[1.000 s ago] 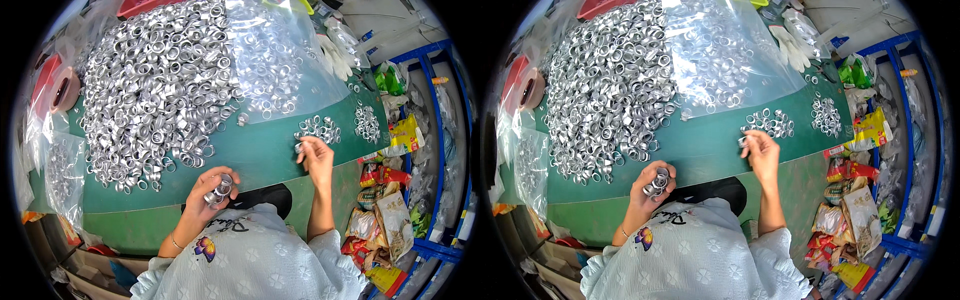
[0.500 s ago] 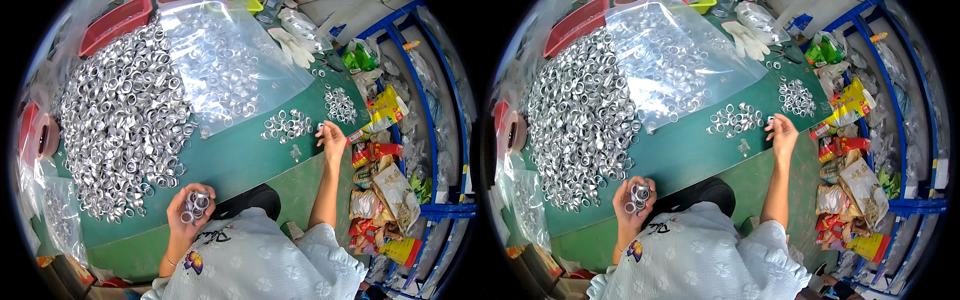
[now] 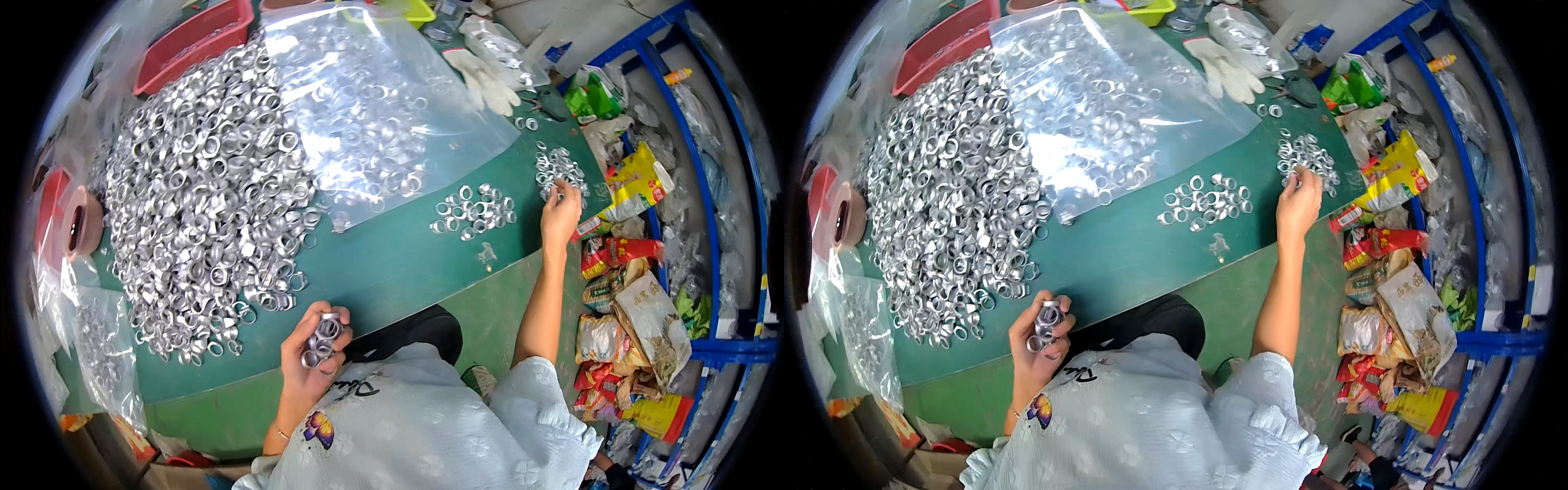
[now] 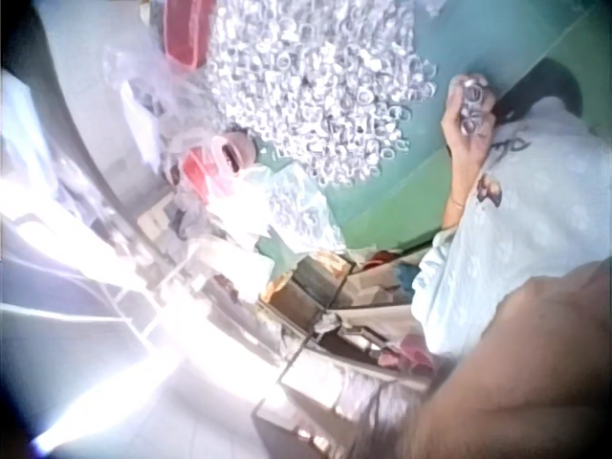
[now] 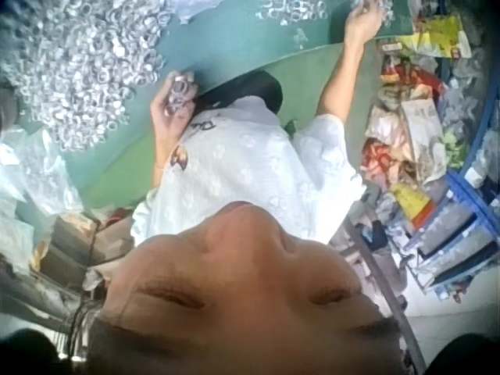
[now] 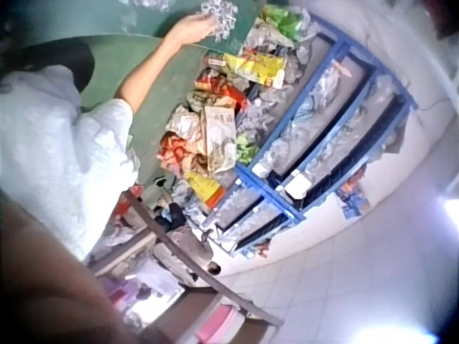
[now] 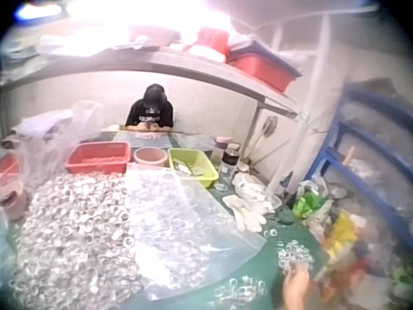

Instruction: The person sits on the floor and sorts a large pile of small, silver metal rings on a green mat. They pick up rings by hand, separate them into smaller groups, and occasionally transfer them into a clear plastic bag.

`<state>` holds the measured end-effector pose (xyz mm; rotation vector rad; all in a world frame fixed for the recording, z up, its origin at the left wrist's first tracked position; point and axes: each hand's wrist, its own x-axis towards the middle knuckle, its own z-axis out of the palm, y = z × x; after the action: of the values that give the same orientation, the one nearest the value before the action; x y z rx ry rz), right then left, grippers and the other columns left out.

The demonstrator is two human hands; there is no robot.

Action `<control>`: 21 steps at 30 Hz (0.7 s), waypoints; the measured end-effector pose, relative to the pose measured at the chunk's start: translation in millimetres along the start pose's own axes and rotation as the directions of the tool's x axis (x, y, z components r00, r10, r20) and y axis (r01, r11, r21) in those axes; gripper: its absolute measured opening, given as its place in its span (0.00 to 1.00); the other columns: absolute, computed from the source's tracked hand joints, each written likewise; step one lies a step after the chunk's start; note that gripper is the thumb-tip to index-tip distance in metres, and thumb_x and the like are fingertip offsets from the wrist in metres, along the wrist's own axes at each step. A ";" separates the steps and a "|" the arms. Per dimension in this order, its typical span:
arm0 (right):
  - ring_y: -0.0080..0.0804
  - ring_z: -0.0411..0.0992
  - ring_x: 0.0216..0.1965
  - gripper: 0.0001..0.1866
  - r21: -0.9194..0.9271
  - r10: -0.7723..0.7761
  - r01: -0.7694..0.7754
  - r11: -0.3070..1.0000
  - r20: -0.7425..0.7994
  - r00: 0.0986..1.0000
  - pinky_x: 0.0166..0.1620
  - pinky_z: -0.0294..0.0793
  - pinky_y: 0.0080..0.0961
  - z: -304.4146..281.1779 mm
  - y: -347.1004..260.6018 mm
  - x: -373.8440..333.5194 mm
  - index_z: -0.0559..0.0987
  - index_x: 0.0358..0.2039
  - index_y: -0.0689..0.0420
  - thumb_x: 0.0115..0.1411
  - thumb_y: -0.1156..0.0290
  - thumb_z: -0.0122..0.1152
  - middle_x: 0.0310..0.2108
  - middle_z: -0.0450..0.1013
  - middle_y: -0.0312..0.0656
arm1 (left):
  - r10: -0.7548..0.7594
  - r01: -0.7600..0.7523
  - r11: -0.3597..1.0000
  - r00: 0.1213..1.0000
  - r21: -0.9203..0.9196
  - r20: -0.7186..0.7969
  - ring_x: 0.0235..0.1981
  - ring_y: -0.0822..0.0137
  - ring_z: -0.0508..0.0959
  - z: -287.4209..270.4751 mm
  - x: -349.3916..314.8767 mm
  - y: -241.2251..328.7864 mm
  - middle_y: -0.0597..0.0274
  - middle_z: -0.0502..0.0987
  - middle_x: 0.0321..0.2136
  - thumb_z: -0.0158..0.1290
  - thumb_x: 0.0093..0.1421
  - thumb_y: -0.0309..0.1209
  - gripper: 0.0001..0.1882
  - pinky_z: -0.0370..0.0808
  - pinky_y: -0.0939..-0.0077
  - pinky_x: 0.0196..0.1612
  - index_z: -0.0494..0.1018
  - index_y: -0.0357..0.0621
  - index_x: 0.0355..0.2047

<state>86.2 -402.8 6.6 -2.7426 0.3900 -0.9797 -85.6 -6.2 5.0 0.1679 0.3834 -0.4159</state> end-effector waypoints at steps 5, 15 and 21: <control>0.24 0.67 0.22 0.07 0.383 -0.150 0.026 0.923 0.296 0.943 0.29 0.68 0.21 -31.9 -84.5 -29.9 0.77 0.34 0.63 0.56 0.76 0.55 0.28 0.74 0.41 | 0.000 -0.006 0.992 0.999 -0.130 -0.047 0.27 0.70 0.65 3.5 4.5 0.6 0.56 0.65 0.37 0.43 0.62 0.33 0.10 0.62 0.88 0.13 0.65 0.44 0.41; 0.49 0.69 0.38 0.18 0.706 -0.701 0.265 0.657 0.442 0.560 0.39 0.70 0.38 0.8 -219.2 -96.7 0.71 0.44 0.57 0.52 0.73 0.59 0.45 0.65 0.48 | 0.008 -0.008 0.999 1.000 -0.044 -0.013 0.33 0.61 0.73 -1.4 2.3 8.9 0.51 0.70 0.38 0.38 0.65 0.43 0.19 0.69 0.82 0.15 0.67 0.39 0.41; 0.50 0.68 0.41 0.13 0.717 -0.673 0.248 0.651 0.395 0.625 0.42 0.69 0.39 18.4 -216.8 -103.6 0.71 0.40 0.60 0.52 0.75 0.58 0.40 0.69 0.49 | 0.021 -0.021 1.000 0.996 0.010 -0.083 0.31 0.65 0.73 -0.9 -2.0 9.6 0.53 0.71 0.37 0.41 0.64 0.37 0.15 0.65 0.87 0.11 0.67 0.39 0.44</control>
<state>59.4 -163.7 -8.6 -2.3486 -0.7336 -0.0967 -83.5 3.4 5.7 0.1980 0.4616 -0.3907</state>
